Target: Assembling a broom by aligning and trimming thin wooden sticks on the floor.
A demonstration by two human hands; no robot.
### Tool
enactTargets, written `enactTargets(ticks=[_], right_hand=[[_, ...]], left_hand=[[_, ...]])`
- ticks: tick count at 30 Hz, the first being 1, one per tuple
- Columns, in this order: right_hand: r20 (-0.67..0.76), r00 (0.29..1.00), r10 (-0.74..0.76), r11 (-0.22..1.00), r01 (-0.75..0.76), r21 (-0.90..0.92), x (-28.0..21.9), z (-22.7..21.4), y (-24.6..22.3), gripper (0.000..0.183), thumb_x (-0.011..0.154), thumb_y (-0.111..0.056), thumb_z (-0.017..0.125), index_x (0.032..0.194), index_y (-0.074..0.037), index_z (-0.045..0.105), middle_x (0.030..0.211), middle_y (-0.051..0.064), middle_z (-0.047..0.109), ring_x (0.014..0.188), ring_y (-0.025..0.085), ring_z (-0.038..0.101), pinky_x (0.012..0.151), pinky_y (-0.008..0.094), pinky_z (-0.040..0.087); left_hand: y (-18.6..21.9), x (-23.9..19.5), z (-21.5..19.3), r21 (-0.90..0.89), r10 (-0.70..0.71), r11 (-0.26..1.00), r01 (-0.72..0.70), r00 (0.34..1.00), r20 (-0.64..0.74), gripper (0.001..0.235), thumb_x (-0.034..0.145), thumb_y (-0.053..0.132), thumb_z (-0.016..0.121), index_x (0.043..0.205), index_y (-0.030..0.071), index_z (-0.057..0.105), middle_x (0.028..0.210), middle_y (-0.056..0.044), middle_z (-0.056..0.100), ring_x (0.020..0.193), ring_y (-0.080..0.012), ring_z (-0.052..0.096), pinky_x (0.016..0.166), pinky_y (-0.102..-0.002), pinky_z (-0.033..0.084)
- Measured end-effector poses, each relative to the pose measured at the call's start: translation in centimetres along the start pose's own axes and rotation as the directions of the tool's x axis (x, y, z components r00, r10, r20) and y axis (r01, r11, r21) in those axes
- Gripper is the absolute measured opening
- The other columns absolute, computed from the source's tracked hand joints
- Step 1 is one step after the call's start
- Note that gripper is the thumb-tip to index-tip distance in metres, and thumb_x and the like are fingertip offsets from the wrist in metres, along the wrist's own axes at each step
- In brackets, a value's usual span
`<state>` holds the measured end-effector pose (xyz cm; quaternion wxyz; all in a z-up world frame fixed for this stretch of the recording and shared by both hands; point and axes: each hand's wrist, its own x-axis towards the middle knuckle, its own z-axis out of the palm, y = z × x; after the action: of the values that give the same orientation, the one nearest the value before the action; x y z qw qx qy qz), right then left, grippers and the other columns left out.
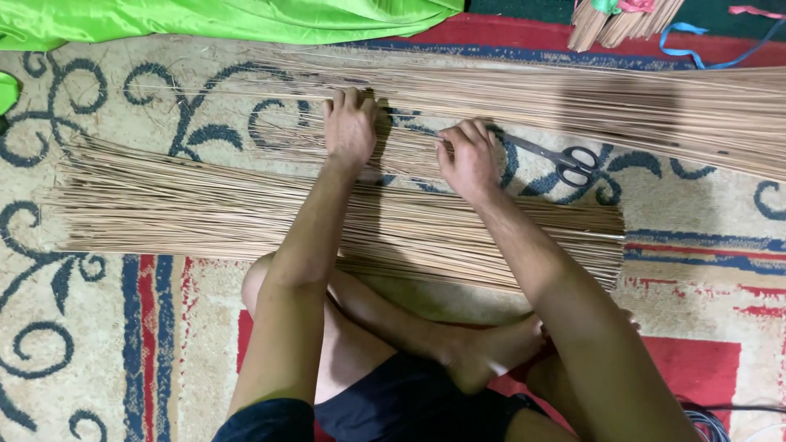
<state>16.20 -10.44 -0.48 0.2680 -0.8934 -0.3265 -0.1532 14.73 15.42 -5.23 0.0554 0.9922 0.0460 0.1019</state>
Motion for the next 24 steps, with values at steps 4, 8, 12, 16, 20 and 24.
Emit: enactTargets(ticks=[4, 8, 12, 16, 20, 24], right_hand=[[0.021, 1.000, -0.003, 1.000, 0.003, 0.003, -0.5, -0.2, 0.3, 0.018, 0.079, -0.015, 0.080, 0.095, -0.013, 0.072, 0.088, 0.003, 0.061, 0.091, 0.027, 0.060, 0.075, 0.041, 0.045], [0.043, 0.999, 0.007, 1.000, -0.006, -0.022, -1.1, -0.8, 0.5, 0.016, 0.086, -0.017, 0.076, 0.101, -0.011, 0.075, 0.094, 0.004, 0.064, 0.096, 0.026, 0.059, 0.079, 0.043, 0.044], [0.020, 1.000, -0.001, 0.999, 0.002, -0.052, -0.6, -2.3, -0.3, 0.019, 0.094, -0.021, 0.070, 0.105, -0.007, 0.076, 0.100, 0.005, 0.067, 0.101, 0.027, 0.056, 0.084, 0.045, 0.042], [-0.072, 0.995, -0.074, 0.995, 0.069, -0.078, 0.9, -5.4, -3.1, 0.022, 0.087, -0.019, 0.078, 0.106, -0.012, 0.070, 0.113, 0.004, 0.059, 0.106, 0.027, 0.057, 0.080, 0.041, 0.044], [0.081, 0.989, -0.125, 0.985, 0.133, -0.107, 0.7, -6.6, -4.9, 0.029, 0.101, -0.017, 0.063, 0.128, -0.007, 0.064, 0.127, 0.011, 0.059, 0.122, 0.029, 0.055, 0.101, 0.046, 0.038], [0.106, 0.957, -0.272, 0.951, 0.284, -0.121, -2.0, -8.1, -4.9, 0.011, 0.099, -0.022, 0.063, 0.104, -0.012, 0.065, 0.091, 0.003, 0.060, 0.093, 0.024, 0.064, 0.096, 0.040, 0.044]], left_hand=[[0.7, 1.3, -1.1, 0.058, -0.027, 0.998, 0.020, 0.992, 0.124, 0.013, 0.100, 0.028, 0.063, 0.095, 0.024, 0.074, 0.108, -0.004, 0.056, 0.102, -0.0221, 0.050, 0.087, -0.041, 0.036], [0.8, 2.0, -1.8, 0.121, 0.000, 0.992, -0.030, 0.971, 0.240, 0.015, 0.094, 0.023, 0.067, 0.109, 0.023, 0.070, 0.120, -0.009, 0.055, 0.110, -0.0261, 0.050, 0.092, -0.046, 0.039], [1.6, 2.1, -4.9, 0.200, 0.018, 0.975, -0.091, 0.940, 0.341, 0.038, 0.085, 0.016, 0.070, 0.123, 0.015, 0.062, 0.129, -0.013, 0.059, 0.124, -0.0297, 0.049, 0.104, -0.051, 0.039], [3.0, -1.0, -8.5, 0.123, 0.115, 0.986, -0.112, 0.993, -0.015, 0.012, 0.097, 0.026, 0.070, 0.105, 0.019, 0.065, 0.101, -0.003, 0.070, 0.104, -0.0199, 0.061, 0.102, -0.048, 0.031], [5.5, -5.0, -12.5, 0.039, 0.172, 0.985, -0.169, 0.977, -0.128, 0.005, 0.093, 0.014, 0.061, 0.097, 0.018, 0.061, 0.090, -0.002, 0.070, 0.093, -0.0215, 0.065, 0.097, -0.047, 0.037], [5.1, -9.1, -9.4, -0.053, 0.229, 0.970, -0.237, 0.965, -0.128, 0.025, 0.085, 0.034, 0.077, 0.096, 0.019, 0.061, 0.088, -0.003, 0.068, 0.092, -0.0251, 0.067, 0.096, -0.046, 0.039]])
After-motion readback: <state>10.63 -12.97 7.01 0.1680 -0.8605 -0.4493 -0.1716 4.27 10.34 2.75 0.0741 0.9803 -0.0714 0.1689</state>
